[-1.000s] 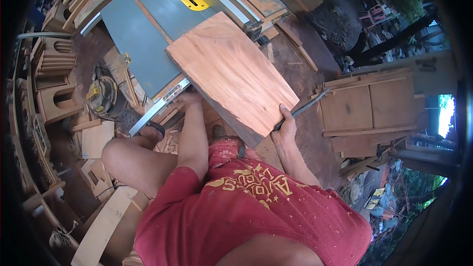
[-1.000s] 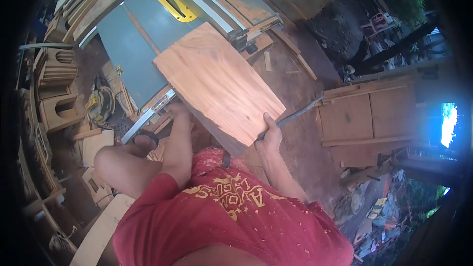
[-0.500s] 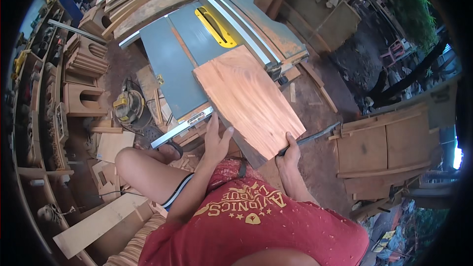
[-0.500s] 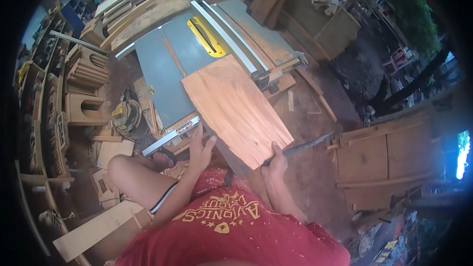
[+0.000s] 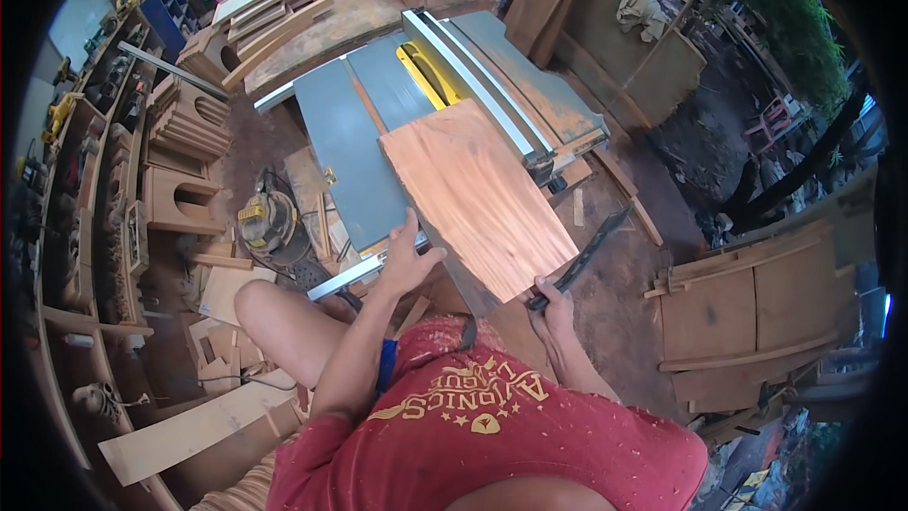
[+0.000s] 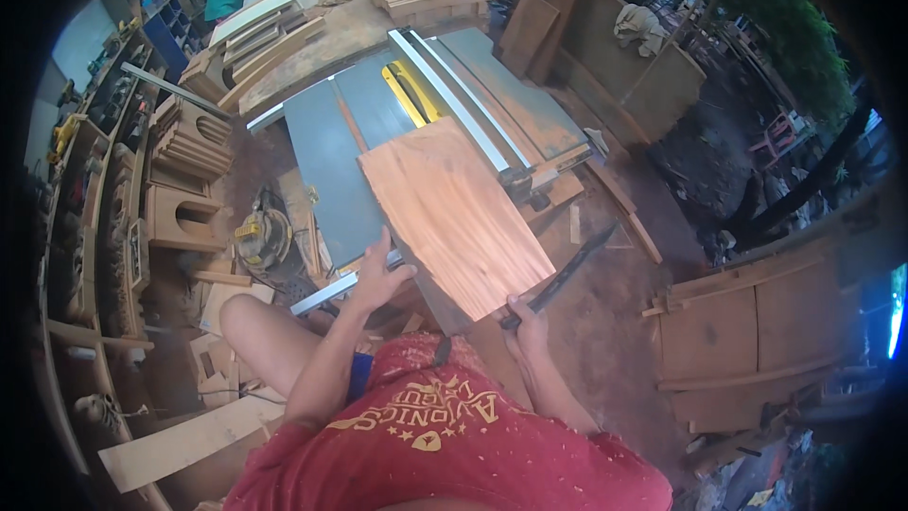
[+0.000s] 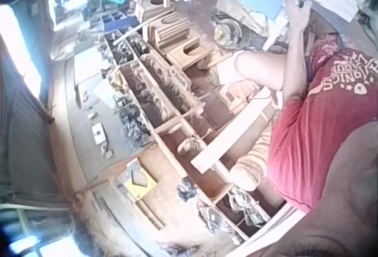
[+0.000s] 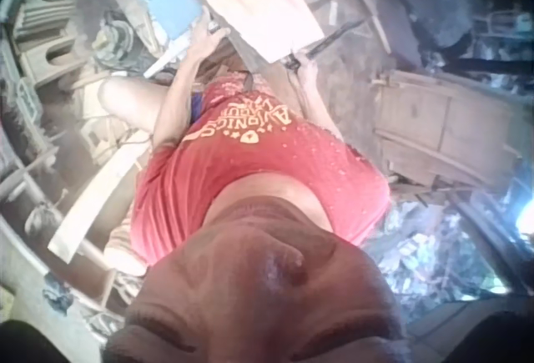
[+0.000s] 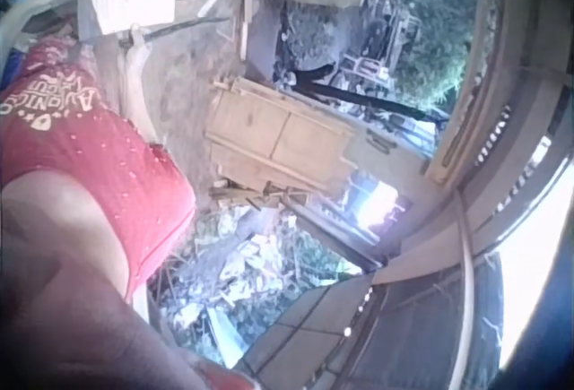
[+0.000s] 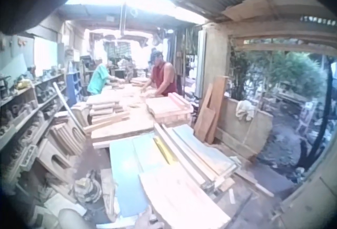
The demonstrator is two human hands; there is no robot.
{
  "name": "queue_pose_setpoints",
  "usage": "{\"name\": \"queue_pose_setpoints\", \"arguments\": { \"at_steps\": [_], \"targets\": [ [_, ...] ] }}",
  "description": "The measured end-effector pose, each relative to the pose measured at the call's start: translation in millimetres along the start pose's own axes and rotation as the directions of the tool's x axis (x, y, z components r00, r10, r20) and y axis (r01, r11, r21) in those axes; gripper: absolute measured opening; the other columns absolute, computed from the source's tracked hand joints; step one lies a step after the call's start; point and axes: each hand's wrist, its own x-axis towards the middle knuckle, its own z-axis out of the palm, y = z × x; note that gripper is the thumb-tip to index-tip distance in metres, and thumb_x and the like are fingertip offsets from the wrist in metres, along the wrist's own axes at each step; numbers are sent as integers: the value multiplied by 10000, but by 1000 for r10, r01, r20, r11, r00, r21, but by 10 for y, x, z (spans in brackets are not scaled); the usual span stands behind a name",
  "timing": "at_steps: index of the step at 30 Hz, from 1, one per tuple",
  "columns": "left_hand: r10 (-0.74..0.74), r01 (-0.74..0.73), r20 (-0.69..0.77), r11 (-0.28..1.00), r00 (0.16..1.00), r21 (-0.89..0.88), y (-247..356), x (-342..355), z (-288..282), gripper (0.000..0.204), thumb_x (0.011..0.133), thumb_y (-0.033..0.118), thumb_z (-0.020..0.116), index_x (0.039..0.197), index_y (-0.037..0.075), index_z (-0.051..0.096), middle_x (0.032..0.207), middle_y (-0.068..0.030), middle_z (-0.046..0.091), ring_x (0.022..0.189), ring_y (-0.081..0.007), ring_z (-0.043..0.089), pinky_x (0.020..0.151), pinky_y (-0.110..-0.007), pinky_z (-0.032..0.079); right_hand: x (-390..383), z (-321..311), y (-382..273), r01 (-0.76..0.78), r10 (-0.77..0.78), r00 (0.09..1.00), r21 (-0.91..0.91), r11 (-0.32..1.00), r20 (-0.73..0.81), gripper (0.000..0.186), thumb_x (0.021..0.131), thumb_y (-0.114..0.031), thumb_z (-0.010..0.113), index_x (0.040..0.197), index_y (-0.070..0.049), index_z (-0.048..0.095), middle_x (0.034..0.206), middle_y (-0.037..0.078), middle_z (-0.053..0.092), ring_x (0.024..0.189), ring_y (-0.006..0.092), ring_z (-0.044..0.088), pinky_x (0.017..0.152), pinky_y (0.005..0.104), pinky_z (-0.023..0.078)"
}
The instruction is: Cutting pieces of wood on a table saw in a workshop.
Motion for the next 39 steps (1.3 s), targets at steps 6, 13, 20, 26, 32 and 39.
{"name": "queue_pose_setpoints", "arguments": {
  "at_steps": [6,13,20,26,32,39],
  "targets": [
    [4,-3,-22,1000,1000,30,-95,136,-63,1098,756,336,801,1553,-148,222,1404,-383,483,1311,-446,463,1164,-437,340,82,225,58,52,-55,998,-92,994,-22,199,917,-80,756,851,-133,577,837,4,574,751,163,592,810,487,622],
    [-83,82,24,995,996,49,-133,457,-321,1115,746,406,789,1537,-165,248,1491,-382,424,1396,-480,388,1193,-468,301,456,311,245,97,-101,994,-109,989,-30,201,936,2,702,898,-98,532,958,49,600,850,198,659,770,504,653],
    [-68,65,27,995,997,74,48,688,-420,1214,739,459,821,1541,-185,175,1549,-392,332,1471,-468,313,1227,-442,262,699,505,469,133,-139,988,-89,987,-63,175,951,-75,720,895,-104,557,948,55,623,865,250,695,770,523,656],
    [54,-54,-3,990,999,133,400,235,-63,1336,677,497,882,1539,-176,116,1561,-481,122,1490,-572,188,1228,-532,240,858,763,443,108,-116,991,-104,989,-72,187,940,-51,729,970,-41,545,979,92,611,862,228,671,767,478,668],
    [92,-56,-219,985,971,161,436,244,438,1201,662,354,946,1538,-76,245,1532,-532,20,1432,-678,180,1179,-588,315,991,952,398,77,-91,993,-180,981,-72,230,938,-98,748,1055,-2,574,982,93,618,873,210,676,744,401,675],
    [157,-78,-377,973,913,216,249,448,439,1034,659,369,955,1453,-70,460,1589,-460,41,1436,-594,302,1158,-508,384,1144,1185,405,94,-103,994,-228,969,-29,222,948,-169,758,1043,-54,594,927,55,640,776,168,654,636,352,628]
  ]
}}
